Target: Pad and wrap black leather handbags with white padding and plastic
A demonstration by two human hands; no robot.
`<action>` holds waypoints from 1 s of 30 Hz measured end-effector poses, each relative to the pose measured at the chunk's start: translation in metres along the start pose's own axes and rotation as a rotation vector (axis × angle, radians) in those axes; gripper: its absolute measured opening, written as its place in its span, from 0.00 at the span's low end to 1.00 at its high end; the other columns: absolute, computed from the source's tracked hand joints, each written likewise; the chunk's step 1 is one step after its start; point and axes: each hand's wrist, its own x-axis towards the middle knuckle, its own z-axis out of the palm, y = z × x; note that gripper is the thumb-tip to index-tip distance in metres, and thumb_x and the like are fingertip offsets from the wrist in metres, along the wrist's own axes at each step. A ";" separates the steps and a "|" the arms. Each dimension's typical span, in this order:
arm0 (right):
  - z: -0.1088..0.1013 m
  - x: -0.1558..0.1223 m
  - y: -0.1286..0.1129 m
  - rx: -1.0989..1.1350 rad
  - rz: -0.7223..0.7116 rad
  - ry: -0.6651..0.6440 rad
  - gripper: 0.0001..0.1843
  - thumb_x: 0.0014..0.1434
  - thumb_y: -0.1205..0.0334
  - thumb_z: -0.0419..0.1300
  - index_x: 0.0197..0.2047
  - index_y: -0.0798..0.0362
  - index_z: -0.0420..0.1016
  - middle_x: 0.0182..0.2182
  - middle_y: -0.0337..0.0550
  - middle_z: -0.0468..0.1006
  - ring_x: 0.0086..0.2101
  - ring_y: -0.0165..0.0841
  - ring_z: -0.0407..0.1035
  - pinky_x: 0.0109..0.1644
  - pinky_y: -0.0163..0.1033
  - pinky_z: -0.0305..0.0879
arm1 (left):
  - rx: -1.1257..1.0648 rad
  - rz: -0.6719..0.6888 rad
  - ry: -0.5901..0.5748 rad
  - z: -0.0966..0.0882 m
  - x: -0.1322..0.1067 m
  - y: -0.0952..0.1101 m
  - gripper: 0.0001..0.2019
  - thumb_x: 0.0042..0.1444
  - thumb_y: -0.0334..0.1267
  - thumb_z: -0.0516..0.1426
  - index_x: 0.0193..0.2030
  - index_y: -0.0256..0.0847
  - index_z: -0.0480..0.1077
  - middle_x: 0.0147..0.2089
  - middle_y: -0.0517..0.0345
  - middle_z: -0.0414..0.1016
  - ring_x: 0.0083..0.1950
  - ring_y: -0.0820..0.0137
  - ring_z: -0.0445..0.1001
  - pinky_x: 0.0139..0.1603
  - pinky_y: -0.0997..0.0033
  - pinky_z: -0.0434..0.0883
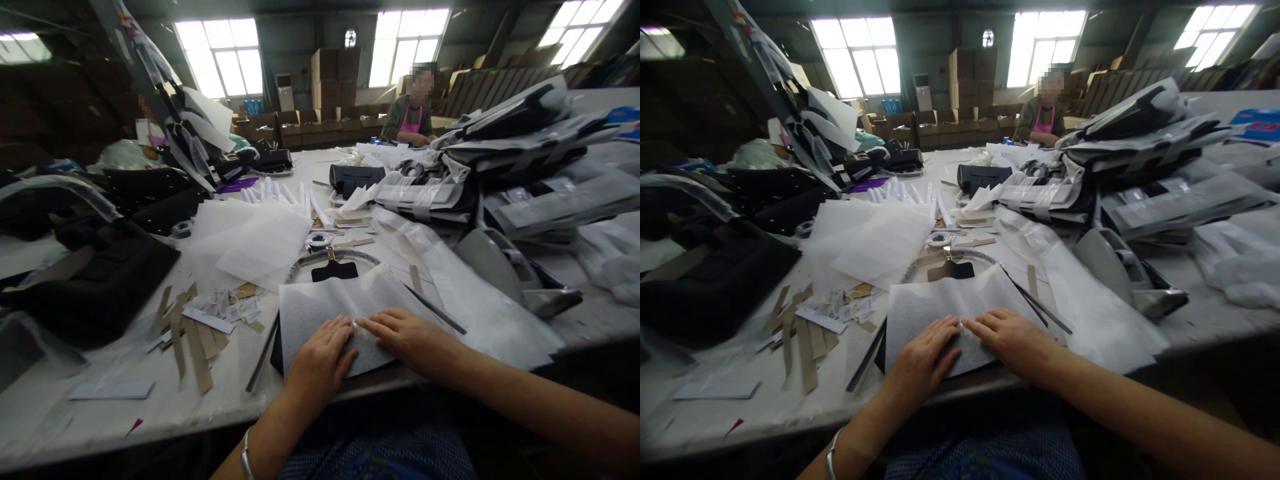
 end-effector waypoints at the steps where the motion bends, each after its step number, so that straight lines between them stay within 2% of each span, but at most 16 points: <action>1: 0.000 0.000 0.000 -0.004 -0.011 0.007 0.25 0.66 0.70 0.53 0.65 0.56 0.65 0.50 0.52 0.77 0.49 0.41 0.71 0.55 0.47 0.70 | 0.004 0.004 0.004 0.000 0.000 0.000 0.14 0.66 0.36 0.54 0.57 0.39 0.66 0.61 0.48 0.74 0.64 0.63 0.71 0.66 0.56 0.70; 7: 0.000 -0.001 0.000 -0.039 -0.038 -0.033 0.25 0.63 0.69 0.55 0.64 0.57 0.67 0.50 0.54 0.76 0.48 0.42 0.70 0.54 0.48 0.69 | 0.045 0.035 0.000 0.002 -0.001 -0.002 0.15 0.66 0.36 0.54 0.59 0.38 0.67 0.61 0.48 0.73 0.64 0.63 0.70 0.66 0.57 0.70; 10: -0.008 0.006 -0.003 -0.102 -0.018 -0.112 0.25 0.62 0.68 0.55 0.63 0.56 0.68 0.48 0.55 0.76 0.44 0.42 0.71 0.49 0.47 0.70 | 0.070 0.036 -0.030 0.002 0.000 -0.002 0.16 0.65 0.35 0.54 0.59 0.37 0.67 0.61 0.48 0.73 0.64 0.63 0.71 0.65 0.56 0.70; 14: -0.024 0.021 -0.004 -0.128 -0.034 -0.229 0.20 0.61 0.66 0.55 0.55 0.58 0.73 0.42 0.53 0.77 0.39 0.41 0.71 0.41 0.44 0.69 | 0.103 0.029 -0.087 -0.001 0.004 0.000 0.15 0.65 0.36 0.55 0.58 0.37 0.67 0.61 0.48 0.73 0.63 0.61 0.71 0.65 0.53 0.71; 17: -0.029 0.025 0.001 -0.101 -0.084 -0.253 0.17 0.63 0.64 0.54 0.52 0.58 0.74 0.39 0.52 0.76 0.37 0.41 0.70 0.40 0.44 0.68 | 0.128 0.032 -0.126 -0.003 0.007 0.000 0.15 0.65 0.36 0.54 0.57 0.37 0.67 0.61 0.48 0.73 0.62 0.60 0.72 0.64 0.50 0.71; 20: -0.024 0.019 0.008 -0.037 -0.080 -0.186 0.19 0.66 0.61 0.51 0.58 0.56 0.71 0.43 0.51 0.76 0.41 0.41 0.69 0.46 0.46 0.67 | 0.134 0.040 -0.125 -0.002 0.007 -0.001 0.14 0.66 0.36 0.54 0.57 0.37 0.67 0.61 0.48 0.74 0.62 0.59 0.73 0.63 0.50 0.72; 22: -0.018 0.012 0.011 0.005 -0.050 -0.123 0.24 0.68 0.60 0.51 0.65 0.55 0.64 0.46 0.51 0.75 0.44 0.40 0.68 0.49 0.46 0.65 | 0.130 0.046 -0.103 -0.001 0.006 -0.002 0.14 0.66 0.36 0.54 0.57 0.37 0.68 0.61 0.48 0.74 0.61 0.60 0.73 0.63 0.51 0.72; 25: -0.012 0.005 0.012 0.008 -0.045 -0.090 0.29 0.68 0.61 0.51 0.70 0.51 0.56 0.47 0.49 0.74 0.43 0.38 0.67 0.49 0.45 0.64 | 0.126 0.049 -0.077 0.001 0.004 -0.003 0.15 0.66 0.36 0.53 0.57 0.37 0.67 0.61 0.48 0.74 0.62 0.60 0.73 0.63 0.51 0.72; 30: -0.011 0.005 0.012 -0.021 -0.063 -0.109 0.29 0.68 0.60 0.51 0.70 0.51 0.57 0.48 0.50 0.74 0.42 0.39 0.65 0.47 0.45 0.63 | 0.129 0.047 -0.081 -0.001 0.004 -0.001 0.15 0.66 0.35 0.52 0.58 0.36 0.67 0.60 0.48 0.74 0.62 0.61 0.73 0.62 0.51 0.73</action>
